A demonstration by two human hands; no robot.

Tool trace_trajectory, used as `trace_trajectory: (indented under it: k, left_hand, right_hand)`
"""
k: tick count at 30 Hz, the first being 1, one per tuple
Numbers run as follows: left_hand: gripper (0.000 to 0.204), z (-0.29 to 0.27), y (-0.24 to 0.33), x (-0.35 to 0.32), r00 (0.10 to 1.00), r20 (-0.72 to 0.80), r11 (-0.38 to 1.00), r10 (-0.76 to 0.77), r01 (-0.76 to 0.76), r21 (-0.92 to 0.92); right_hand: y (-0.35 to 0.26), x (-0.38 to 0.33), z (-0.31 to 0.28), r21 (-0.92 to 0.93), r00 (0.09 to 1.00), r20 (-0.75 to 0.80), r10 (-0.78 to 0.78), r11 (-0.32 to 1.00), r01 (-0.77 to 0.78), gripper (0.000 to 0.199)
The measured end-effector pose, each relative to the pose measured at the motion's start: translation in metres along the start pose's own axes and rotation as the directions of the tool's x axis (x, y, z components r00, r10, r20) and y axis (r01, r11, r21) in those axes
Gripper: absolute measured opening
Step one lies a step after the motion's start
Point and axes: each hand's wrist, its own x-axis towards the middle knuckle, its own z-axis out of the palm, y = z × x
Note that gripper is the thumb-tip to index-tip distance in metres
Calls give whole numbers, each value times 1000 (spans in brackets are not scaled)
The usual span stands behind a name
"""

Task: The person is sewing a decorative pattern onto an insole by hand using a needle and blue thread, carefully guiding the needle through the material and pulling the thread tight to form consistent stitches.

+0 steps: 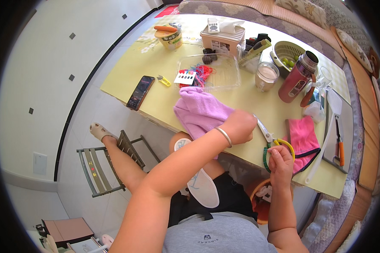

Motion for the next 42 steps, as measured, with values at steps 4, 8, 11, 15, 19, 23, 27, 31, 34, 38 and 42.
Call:
trace_trajectory:
  k: [4,8,11,15,19,23,27,31,34,38,42]
  left_hand:
    - [10,-21,9,-32,937,-231,834,-262,100,-542]
    - [7,-43,16,-95,841,88,88,-533,158,-983]
    - [6,-40,21,-139,841,173,-408,-512,-61,-911]
    - [9,-43,43,-182,829,252,-603,-499,-123,-788]
    - [11,-43,64,-223,809,237,-598,-538,-168,-784]
    - [14,-40,83,-262,761,241,-567,-602,-195,-800]
    - [10,-37,98,-297,699,243,-522,-672,-214,-826]
    - [5,-42,112,-323,492,139,-202,-859,-78,-976]
    - [6,-55,120,-328,448,-149,143,-882,-48,-989]
    - [6,-62,116,-329,568,-161,232,-807,55,-971]
    - [9,-51,116,-335,550,58,-95,-833,-38,-995]
  right_hand:
    - [2,3,5,-150,989,-24,-145,979,140,9]
    - [-2,4,33,-148,976,55,-212,965,217,9]
    - [-1,4,54,181,969,200,147,966,-184,10]
    - [17,-1,92,198,888,337,313,898,-392,10]
    - [35,-18,125,145,848,390,359,885,-442,11]
    - [48,-37,145,83,803,463,375,884,-461,12]
    - [49,-54,157,-105,802,481,354,931,-348,12]
    - [54,-72,167,-384,795,594,121,911,148,9]
    - [52,-85,175,-478,738,667,106,820,314,9]
    - [59,-91,181,-474,702,700,130,820,321,10]
    - [62,-88,178,-434,715,676,179,881,190,10]
